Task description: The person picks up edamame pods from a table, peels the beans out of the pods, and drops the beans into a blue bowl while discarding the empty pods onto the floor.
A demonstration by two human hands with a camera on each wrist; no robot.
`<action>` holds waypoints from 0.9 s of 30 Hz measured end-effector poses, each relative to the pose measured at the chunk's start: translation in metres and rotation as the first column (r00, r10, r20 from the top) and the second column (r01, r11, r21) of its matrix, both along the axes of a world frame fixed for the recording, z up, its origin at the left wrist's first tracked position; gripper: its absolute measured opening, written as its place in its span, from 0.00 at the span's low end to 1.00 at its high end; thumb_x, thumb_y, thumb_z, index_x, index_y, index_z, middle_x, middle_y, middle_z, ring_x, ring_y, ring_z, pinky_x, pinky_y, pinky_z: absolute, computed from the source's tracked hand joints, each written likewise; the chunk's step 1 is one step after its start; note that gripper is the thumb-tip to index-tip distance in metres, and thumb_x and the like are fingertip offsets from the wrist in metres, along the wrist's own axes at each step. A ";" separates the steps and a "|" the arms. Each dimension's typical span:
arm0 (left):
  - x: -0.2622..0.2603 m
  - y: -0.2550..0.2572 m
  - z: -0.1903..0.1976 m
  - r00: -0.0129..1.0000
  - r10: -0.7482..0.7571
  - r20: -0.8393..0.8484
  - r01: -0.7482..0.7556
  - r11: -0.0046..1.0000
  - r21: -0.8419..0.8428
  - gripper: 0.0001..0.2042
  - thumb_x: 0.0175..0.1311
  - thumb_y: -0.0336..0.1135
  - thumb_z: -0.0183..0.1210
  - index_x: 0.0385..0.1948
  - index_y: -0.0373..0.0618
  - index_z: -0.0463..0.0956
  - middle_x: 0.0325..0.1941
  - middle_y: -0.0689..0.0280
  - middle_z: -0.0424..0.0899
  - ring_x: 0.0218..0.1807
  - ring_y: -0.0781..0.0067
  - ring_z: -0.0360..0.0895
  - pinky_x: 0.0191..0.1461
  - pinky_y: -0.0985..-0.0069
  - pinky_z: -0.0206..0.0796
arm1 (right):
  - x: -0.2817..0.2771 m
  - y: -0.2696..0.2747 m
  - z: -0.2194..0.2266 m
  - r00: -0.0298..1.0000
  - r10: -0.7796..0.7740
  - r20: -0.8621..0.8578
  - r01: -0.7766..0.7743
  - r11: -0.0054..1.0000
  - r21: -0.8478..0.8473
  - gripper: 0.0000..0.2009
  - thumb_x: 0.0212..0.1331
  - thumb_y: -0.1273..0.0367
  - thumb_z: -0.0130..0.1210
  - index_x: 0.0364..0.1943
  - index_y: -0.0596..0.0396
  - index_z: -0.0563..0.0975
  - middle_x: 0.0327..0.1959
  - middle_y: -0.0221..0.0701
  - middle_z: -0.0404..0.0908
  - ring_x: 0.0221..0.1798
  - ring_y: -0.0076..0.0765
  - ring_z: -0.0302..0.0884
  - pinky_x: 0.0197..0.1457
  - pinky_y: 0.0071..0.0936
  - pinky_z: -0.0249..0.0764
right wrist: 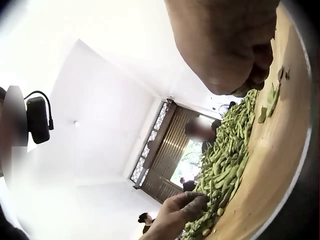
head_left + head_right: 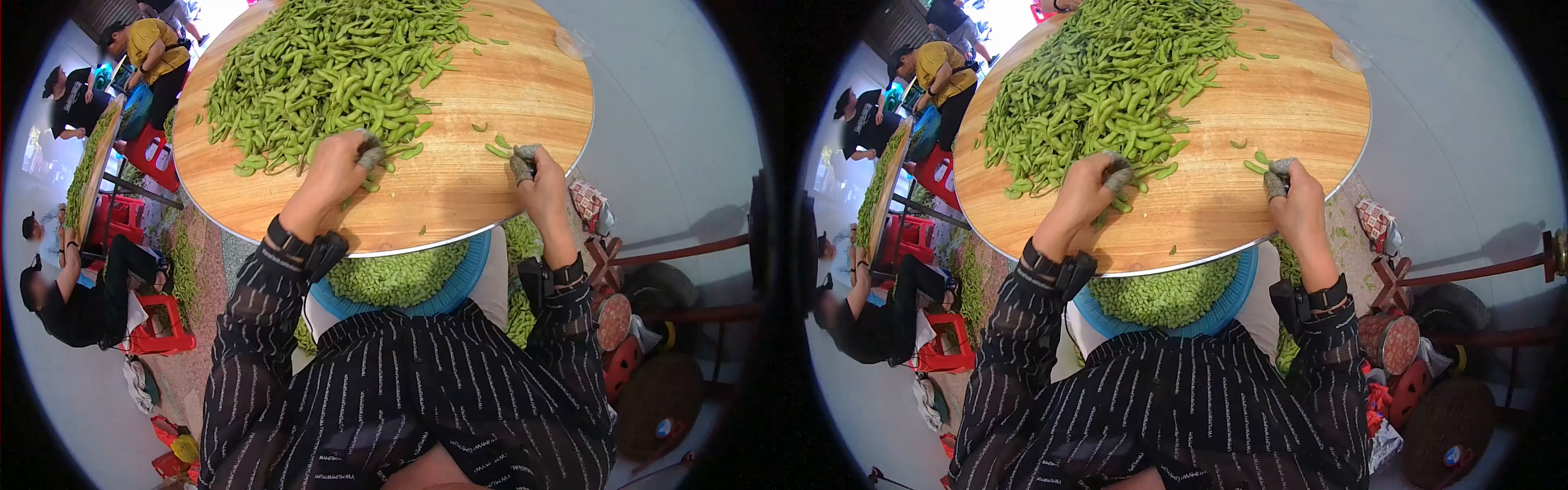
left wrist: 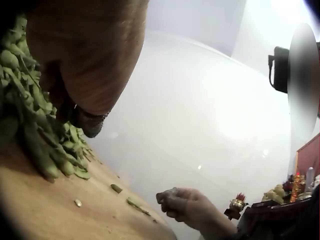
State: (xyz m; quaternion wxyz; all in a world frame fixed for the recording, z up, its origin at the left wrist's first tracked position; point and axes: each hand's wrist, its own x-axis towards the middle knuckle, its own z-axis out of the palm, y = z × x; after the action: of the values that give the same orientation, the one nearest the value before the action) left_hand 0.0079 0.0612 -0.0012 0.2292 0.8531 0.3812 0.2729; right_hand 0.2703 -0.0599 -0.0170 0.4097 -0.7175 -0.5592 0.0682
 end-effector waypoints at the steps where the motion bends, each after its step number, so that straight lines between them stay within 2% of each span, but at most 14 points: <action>1: 0.008 0.006 -0.004 0.996 -0.031 -0.084 0.035 0.998 0.047 0.07 0.46 0.29 0.54 0.26 0.36 0.72 0.26 0.52 0.75 0.29 0.53 0.72 0.32 0.65 0.64 | 0.001 -0.001 -0.001 0.997 0.039 -0.062 -0.038 0.999 0.022 0.07 0.45 0.78 0.48 0.30 0.63 0.71 0.24 0.45 0.73 0.27 0.47 0.71 0.31 0.28 0.66; 3: 0.020 0.013 -0.011 0.984 -0.061 -0.169 0.078 0.992 0.095 0.07 0.44 0.29 0.54 0.24 0.36 0.72 0.27 0.52 0.75 0.31 0.50 0.71 0.33 0.63 0.63 | -0.006 -0.003 -0.003 0.994 0.056 -0.093 -0.052 0.997 0.049 0.08 0.44 0.80 0.47 0.31 0.63 0.71 0.24 0.44 0.73 0.27 0.43 0.71 0.31 0.26 0.66; 6: 0.030 0.019 -0.017 0.919 0.051 -0.391 0.038 0.976 0.217 0.04 0.41 0.24 0.51 0.21 0.37 0.71 0.25 0.52 0.74 0.31 0.52 0.72 0.33 0.62 0.64 | -0.017 -0.009 -0.005 0.975 0.127 -0.183 -0.110 0.989 0.102 0.10 0.43 0.81 0.45 0.33 0.62 0.72 0.24 0.41 0.74 0.27 0.34 0.71 0.32 0.23 0.65; 8: 0.032 0.018 -0.018 0.906 0.057 -0.420 0.047 0.972 0.231 0.05 0.44 0.28 0.52 0.23 0.37 0.71 0.25 0.53 0.73 0.31 0.51 0.72 0.32 0.62 0.63 | -0.025 -0.013 -0.010 0.933 0.205 -0.297 -0.182 0.978 0.103 0.11 0.45 0.80 0.46 0.36 0.63 0.73 0.25 0.33 0.75 0.31 0.22 0.69 0.36 0.19 0.65; 13: 0.030 0.010 -0.014 0.880 0.082 -0.467 0.058 0.959 0.276 0.06 0.47 0.30 0.53 0.24 0.38 0.71 0.26 0.54 0.73 0.31 0.51 0.71 0.33 0.62 0.63 | -0.063 -0.012 -0.014 0.811 0.309 -0.497 -0.285 0.950 0.127 0.10 0.49 0.78 0.47 0.37 0.64 0.73 0.29 0.28 0.75 0.32 0.21 0.68 0.36 0.18 0.65; 16: 0.024 0.006 -0.011 0.902 0.079 -0.423 0.056 0.953 0.298 0.05 0.46 0.29 0.53 0.24 0.37 0.71 0.26 0.52 0.73 0.31 0.49 0.70 0.33 0.62 0.63 | -0.073 -0.011 -0.013 0.669 0.340 -0.661 -0.404 0.913 0.060 0.12 0.47 0.81 0.41 0.38 0.64 0.72 0.25 0.25 0.71 0.27 0.17 0.64 0.32 0.15 0.64; 17: 0.018 0.005 -0.008 0.948 0.072 -0.309 0.008 0.968 0.251 0.05 0.47 0.28 0.52 0.23 0.37 0.70 0.26 0.54 0.74 0.30 0.54 0.72 0.31 0.65 0.64 | -0.076 -0.010 -0.013 0.670 0.341 -0.659 -0.405 0.912 0.061 0.12 0.47 0.81 0.41 0.38 0.64 0.72 0.25 0.25 0.71 0.27 0.17 0.64 0.32 0.15 0.64; 19: 0.005 0.003 0.000 0.979 0.075 -0.189 -0.037 0.980 0.198 0.04 0.48 0.27 0.51 0.22 0.36 0.69 0.26 0.55 0.75 0.29 0.58 0.74 0.29 0.67 0.65 | -0.081 -0.008 -0.013 0.523 0.402 -0.751 -0.436 0.884 0.170 0.14 0.45 0.82 0.38 0.38 0.63 0.71 0.25 0.24 0.70 0.26 0.17 0.62 0.30 0.15 0.62; 20: -0.003 0.002 0.004 0.996 0.018 0.083 -0.005 0.989 -0.147 0.05 0.51 0.29 0.51 0.23 0.36 0.69 0.25 0.59 0.75 0.28 0.64 0.73 0.27 0.72 0.64 | -0.083 -0.007 -0.011 0.522 0.404 -0.751 -0.438 0.883 0.170 0.14 0.45 0.82 0.38 0.38 0.63 0.71 0.25 0.24 0.70 0.26 0.17 0.62 0.30 0.15 0.62; 21: -0.009 -0.001 0.009 0.934 0.056 0.352 0.117 0.884 -0.453 0.06 0.55 0.31 0.50 0.24 0.37 0.69 0.25 0.62 0.75 0.27 0.71 0.73 0.26 0.76 0.63 | -0.085 -0.006 -0.008 0.476 0.409 -0.778 -0.470 0.867 0.168 0.14 0.45 0.82 0.38 0.37 0.63 0.71 0.26 0.24 0.70 0.26 0.17 0.62 0.30 0.14 0.62; 22: -0.013 -0.009 0.020 0.901 0.098 0.423 0.210 0.754 -0.623 0.06 0.57 0.32 0.50 0.26 0.40 0.69 0.23 0.68 0.74 0.23 0.82 0.70 0.23 0.86 0.60 | -0.087 -0.006 -0.003 0.430 0.411 -0.804 -0.502 0.849 0.165 0.15 0.45 0.83 0.38 0.37 0.62 0.71 0.27 0.23 0.71 0.26 0.16 0.62 0.29 0.13 0.61; 23: -0.016 -0.017 0.022 0.900 0.104 0.423 0.206 0.755 -0.623 0.06 0.57 0.32 0.50 0.26 0.40 0.69 0.23 0.68 0.74 0.23 0.82 0.70 0.23 0.86 0.60 | -0.092 -0.005 0.003 0.427 0.413 -0.804 -0.507 0.846 0.165 0.15 0.45 0.83 0.38 0.37 0.62 0.71 0.27 0.23 0.71 0.26 0.16 0.62 0.29 0.13 0.61; 25: -0.018 -0.036 0.022 0.799 0.148 0.583 0.411 0.573 -0.709 0.05 0.57 0.32 0.50 0.27 0.41 0.68 0.20 0.68 0.73 0.19 0.85 0.67 0.21 0.88 0.58 | -0.102 -0.006 0.017 0.225 0.355 -0.907 -0.511 0.836 0.200 0.13 0.46 0.82 0.39 0.36 0.61 0.72 0.27 0.24 0.71 0.26 0.14 0.61 0.29 0.11 0.60; 27: -0.018 -0.052 0.022 0.809 0.142 0.571 0.406 0.568 -0.716 0.05 0.57 0.32 0.50 0.28 0.41 0.68 0.17 0.69 0.71 0.16 0.85 0.64 0.20 0.88 0.56 | -0.107 -0.007 0.024 0.209 0.379 -0.901 -0.535 0.816 0.219 0.12 0.46 0.81 0.40 0.35 0.60 0.72 0.26 0.23 0.70 0.26 0.13 0.61 0.28 0.10 0.59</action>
State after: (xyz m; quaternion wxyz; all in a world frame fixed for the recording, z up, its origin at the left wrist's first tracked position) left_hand -0.0102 0.0088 0.0204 0.7172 0.5545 0.3066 0.2900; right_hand 0.1633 -0.0672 0.0067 0.5572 -0.3814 -0.4125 0.6115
